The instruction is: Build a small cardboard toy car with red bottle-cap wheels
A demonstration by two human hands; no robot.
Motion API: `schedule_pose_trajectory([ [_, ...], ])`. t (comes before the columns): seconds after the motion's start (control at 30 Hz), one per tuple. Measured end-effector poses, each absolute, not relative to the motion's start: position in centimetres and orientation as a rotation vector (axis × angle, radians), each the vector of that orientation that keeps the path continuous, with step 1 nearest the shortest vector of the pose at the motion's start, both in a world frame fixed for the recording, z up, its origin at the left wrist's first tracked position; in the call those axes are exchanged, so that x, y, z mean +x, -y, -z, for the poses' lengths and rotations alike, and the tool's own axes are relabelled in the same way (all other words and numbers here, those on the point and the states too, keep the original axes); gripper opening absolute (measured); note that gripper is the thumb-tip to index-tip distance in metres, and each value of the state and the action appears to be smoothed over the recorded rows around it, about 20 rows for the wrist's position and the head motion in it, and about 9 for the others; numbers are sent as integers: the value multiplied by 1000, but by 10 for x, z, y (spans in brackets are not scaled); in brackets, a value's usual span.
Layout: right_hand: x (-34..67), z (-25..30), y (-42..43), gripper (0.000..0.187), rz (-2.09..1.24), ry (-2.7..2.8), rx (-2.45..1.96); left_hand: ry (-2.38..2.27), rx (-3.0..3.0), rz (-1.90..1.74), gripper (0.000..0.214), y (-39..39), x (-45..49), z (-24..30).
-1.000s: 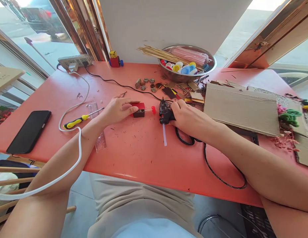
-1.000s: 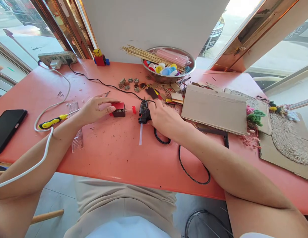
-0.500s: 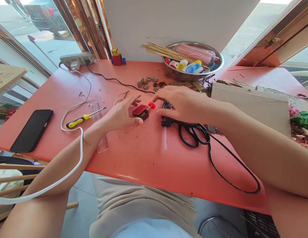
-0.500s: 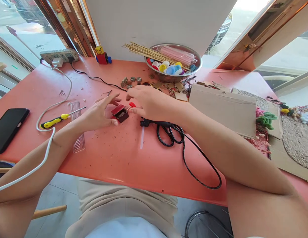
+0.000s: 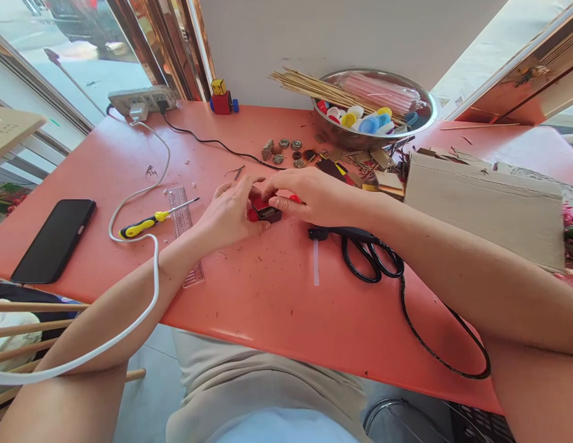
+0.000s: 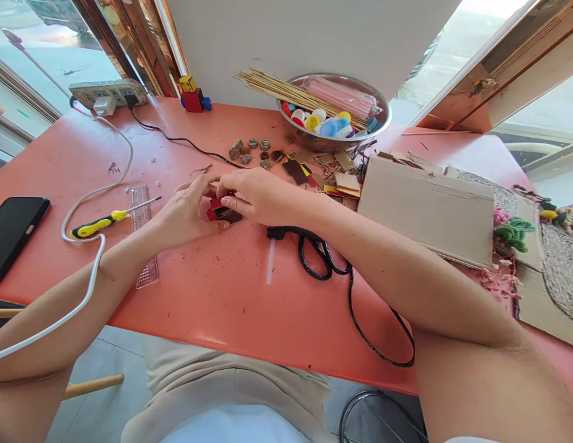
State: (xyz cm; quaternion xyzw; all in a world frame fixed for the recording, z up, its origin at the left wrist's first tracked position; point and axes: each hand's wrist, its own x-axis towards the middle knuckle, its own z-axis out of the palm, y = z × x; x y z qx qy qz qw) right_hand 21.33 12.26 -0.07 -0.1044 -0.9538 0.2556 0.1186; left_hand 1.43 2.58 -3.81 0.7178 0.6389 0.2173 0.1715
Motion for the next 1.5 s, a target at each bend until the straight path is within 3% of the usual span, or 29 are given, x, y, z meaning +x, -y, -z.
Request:
schedule_pose_trajectory([
  [0.3,217,11,-129,16,-733,2736,-271,-1752,2058,-686,64,-30,10,41],
  [0.83,217,20,-123,16,-685,2679,-337,-1603,1960,-826,58,-35,4,42],
  [1.13,216,19,-124,16,-659,2702,-302,-1650,2076,-729,47,-37,3,39],
  [1.5,214,21,-120,17,-625,2702,-345,-1687,2078,-759,50,-34,6,40],
])
